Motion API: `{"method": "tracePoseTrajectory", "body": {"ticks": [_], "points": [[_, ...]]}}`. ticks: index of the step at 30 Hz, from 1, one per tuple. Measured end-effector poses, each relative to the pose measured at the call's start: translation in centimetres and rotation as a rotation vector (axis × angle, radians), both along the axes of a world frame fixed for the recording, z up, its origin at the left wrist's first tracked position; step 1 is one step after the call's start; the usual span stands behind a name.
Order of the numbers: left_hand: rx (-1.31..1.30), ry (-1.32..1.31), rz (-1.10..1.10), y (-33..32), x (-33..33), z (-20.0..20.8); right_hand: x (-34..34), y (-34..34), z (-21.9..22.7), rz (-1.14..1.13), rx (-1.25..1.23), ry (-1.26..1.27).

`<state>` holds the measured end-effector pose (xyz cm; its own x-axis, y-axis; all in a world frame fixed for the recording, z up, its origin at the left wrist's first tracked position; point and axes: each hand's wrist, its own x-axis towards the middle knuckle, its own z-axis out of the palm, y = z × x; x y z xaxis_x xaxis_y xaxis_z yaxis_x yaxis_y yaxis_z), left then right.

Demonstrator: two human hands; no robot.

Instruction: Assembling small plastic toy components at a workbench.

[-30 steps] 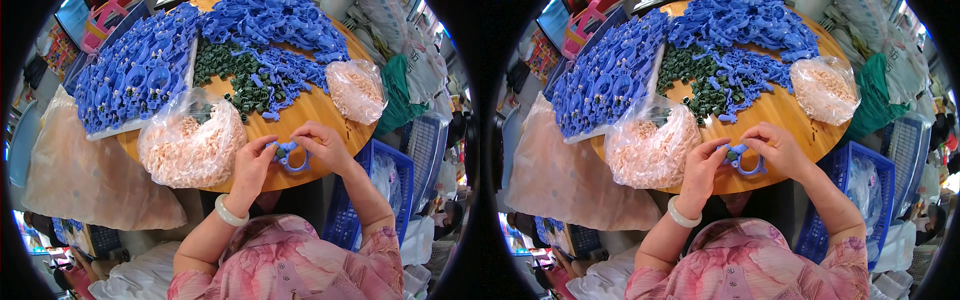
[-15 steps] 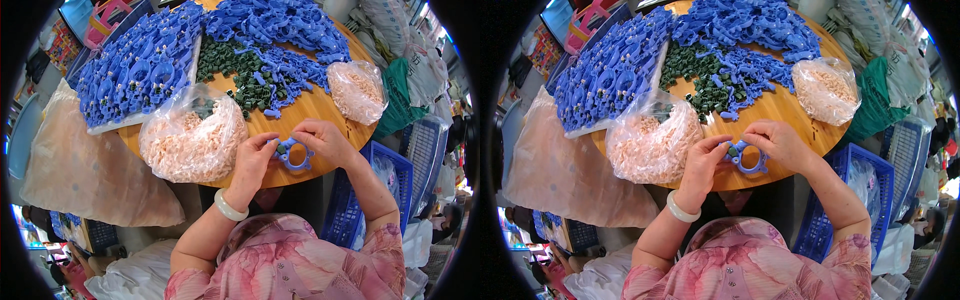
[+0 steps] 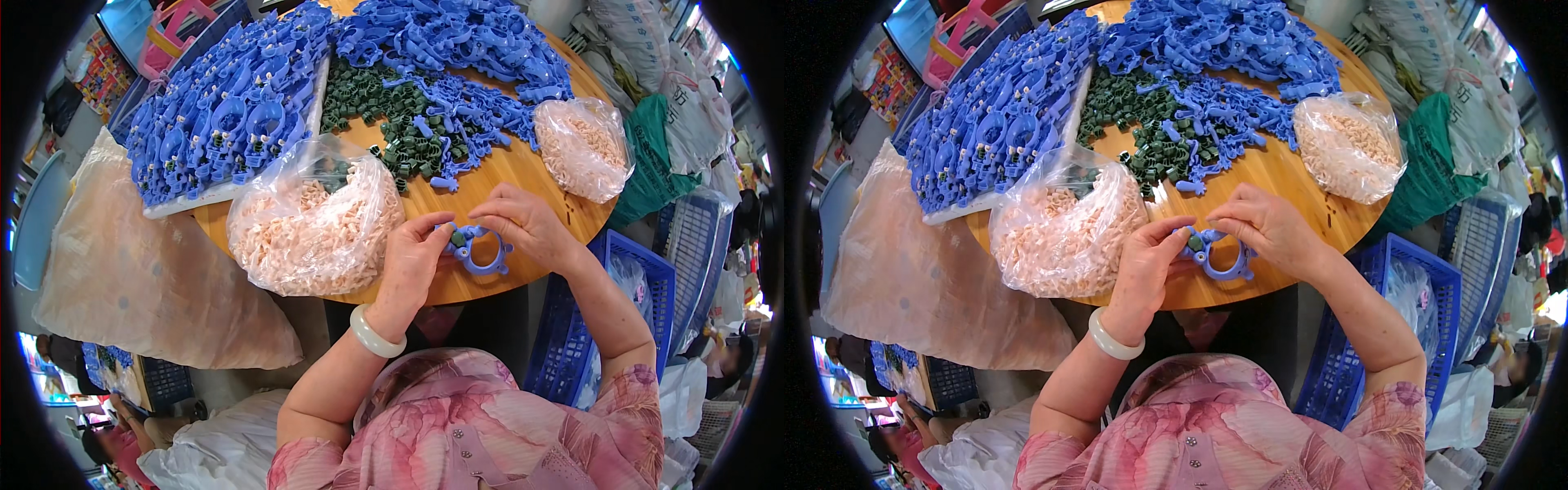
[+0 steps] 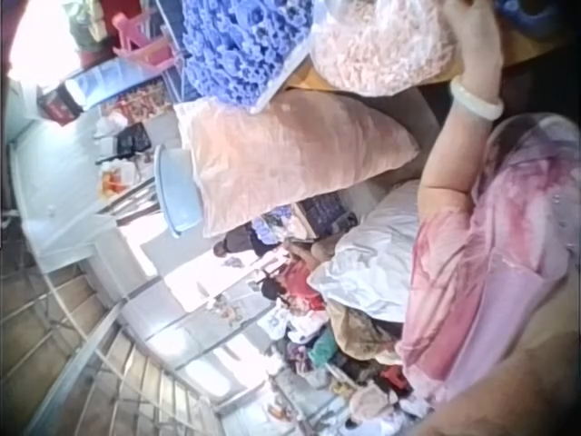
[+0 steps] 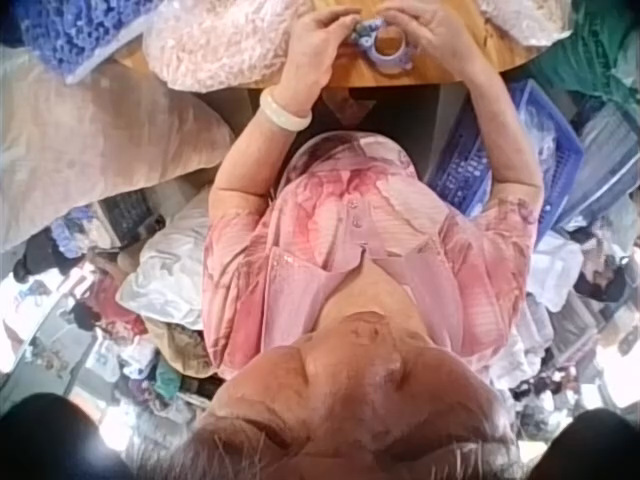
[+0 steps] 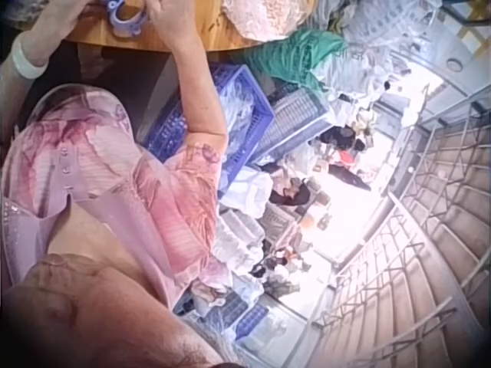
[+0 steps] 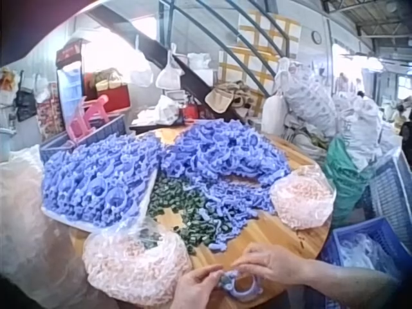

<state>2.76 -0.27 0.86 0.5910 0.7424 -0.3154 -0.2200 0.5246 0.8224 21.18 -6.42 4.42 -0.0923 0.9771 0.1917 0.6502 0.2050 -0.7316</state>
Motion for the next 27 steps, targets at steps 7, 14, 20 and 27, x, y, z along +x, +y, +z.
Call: {"method": "tracePoseTrajectory", "body": {"ticks": [7,14,20,27], "points": [[-0.008,-0.006,-0.005,0.1,0.0,-0.1,0.1,0.0,0.0,-0.024,0.078,0.021],[-0.028,-0.026,-0.010,0.3,-0.2,-0.1,-0.4,-0.4,0.9,-0.005,0.098,-0.037],[-0.010,-0.022,-0.020,0.2,-0.3,-0.1,-0.2,-0.2,0.5,0.020,0.058,0.001],[-0.013,-0.023,-0.029,0.1,-0.2,-0.1,0.0,-0.2,0.4,0.013,0.009,0.034]]}}
